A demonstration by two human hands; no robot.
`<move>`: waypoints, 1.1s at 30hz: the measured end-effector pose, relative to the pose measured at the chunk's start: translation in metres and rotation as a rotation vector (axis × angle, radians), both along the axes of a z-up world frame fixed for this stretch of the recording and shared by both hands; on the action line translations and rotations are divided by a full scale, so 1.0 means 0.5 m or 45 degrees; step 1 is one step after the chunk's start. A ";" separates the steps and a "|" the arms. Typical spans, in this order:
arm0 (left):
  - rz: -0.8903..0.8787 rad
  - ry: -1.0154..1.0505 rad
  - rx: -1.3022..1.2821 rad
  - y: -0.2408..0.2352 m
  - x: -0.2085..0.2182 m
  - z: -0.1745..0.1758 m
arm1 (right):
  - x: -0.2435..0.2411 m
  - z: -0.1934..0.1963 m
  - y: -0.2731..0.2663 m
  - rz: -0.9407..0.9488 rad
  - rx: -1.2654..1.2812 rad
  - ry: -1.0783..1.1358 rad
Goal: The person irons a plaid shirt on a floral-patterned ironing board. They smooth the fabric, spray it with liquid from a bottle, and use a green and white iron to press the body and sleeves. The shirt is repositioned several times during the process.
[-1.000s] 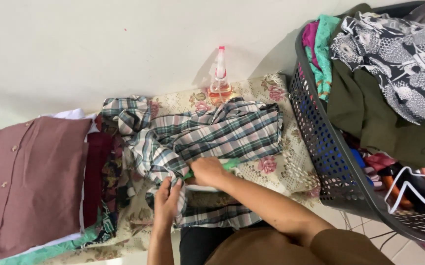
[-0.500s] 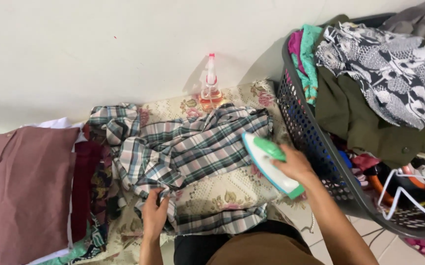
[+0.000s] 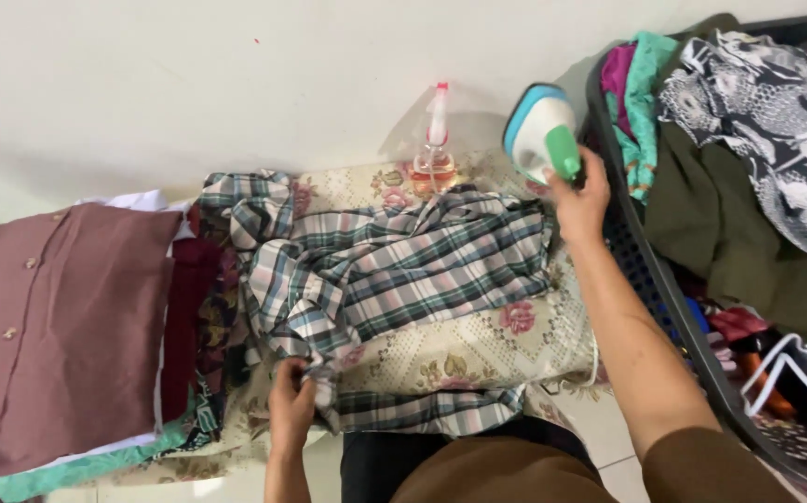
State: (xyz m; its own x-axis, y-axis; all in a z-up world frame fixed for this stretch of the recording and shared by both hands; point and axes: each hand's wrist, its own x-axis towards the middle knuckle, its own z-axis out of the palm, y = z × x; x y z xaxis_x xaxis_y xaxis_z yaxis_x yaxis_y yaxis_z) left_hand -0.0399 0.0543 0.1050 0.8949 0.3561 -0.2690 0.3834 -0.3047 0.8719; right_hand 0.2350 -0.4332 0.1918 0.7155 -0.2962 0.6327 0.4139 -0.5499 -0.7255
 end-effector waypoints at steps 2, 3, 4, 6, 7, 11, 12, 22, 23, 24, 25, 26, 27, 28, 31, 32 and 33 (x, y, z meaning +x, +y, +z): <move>0.145 -0.076 -0.191 0.015 -0.007 0.004 | 0.064 -0.067 -0.020 0.062 0.327 0.060; 0.283 -0.150 -0.384 0.023 -0.011 0.006 | 0.097 -0.102 -0.029 0.115 0.650 0.126; 0.293 -0.147 -0.383 0.040 -0.017 0.001 | 0.111 -0.127 -0.035 0.124 0.651 0.132; 0.411 -0.265 -0.324 0.075 -0.030 -0.009 | 0.140 -0.179 -0.044 0.114 0.882 0.026; 0.422 -0.261 -0.319 0.078 -0.036 0.030 | 0.134 -0.196 -0.046 0.123 0.885 0.036; 0.399 -0.003 -0.208 0.130 -0.068 0.089 | 0.128 -0.223 -0.039 0.192 0.932 0.048; 0.293 0.007 -0.238 0.150 -0.088 0.075 | 0.110 -0.228 -0.042 0.200 0.946 0.090; 0.831 -0.722 -1.207 0.026 0.013 0.337 | 0.021 -0.245 -0.049 0.074 0.636 0.467; 0.755 -0.853 -1.325 0.039 0.022 0.325 | -0.044 -0.225 -0.021 0.098 0.456 0.375; 0.676 -0.983 -1.440 0.052 0.029 0.313 | -0.110 -0.206 0.007 0.125 0.276 0.285; 0.684 -0.983 -1.436 0.048 0.031 0.316 | -0.175 -0.158 0.075 0.131 0.275 0.290; 0.634 -0.976 -1.531 0.045 0.035 0.320 | -0.250 -0.108 0.140 0.232 0.527 0.674; 0.582 -0.968 -1.625 0.040 0.040 0.323 | -0.334 -0.052 0.201 0.332 0.780 1.058; 0.579 -0.962 -1.626 -0.001 0.050 0.375 | -0.366 -0.117 0.224 0.326 0.782 1.059; 0.818 -0.845 -1.269 -0.080 0.067 0.475 | -0.449 -0.248 0.269 0.991 -0.486 0.064; 0.761 -0.832 -1.288 -0.075 0.061 0.472 | -0.470 -0.250 0.273 1.013 -0.628 0.140; 0.703 -0.819 -1.306 -0.070 0.056 0.468 | -0.491 -0.252 0.276 1.033 -0.771 0.217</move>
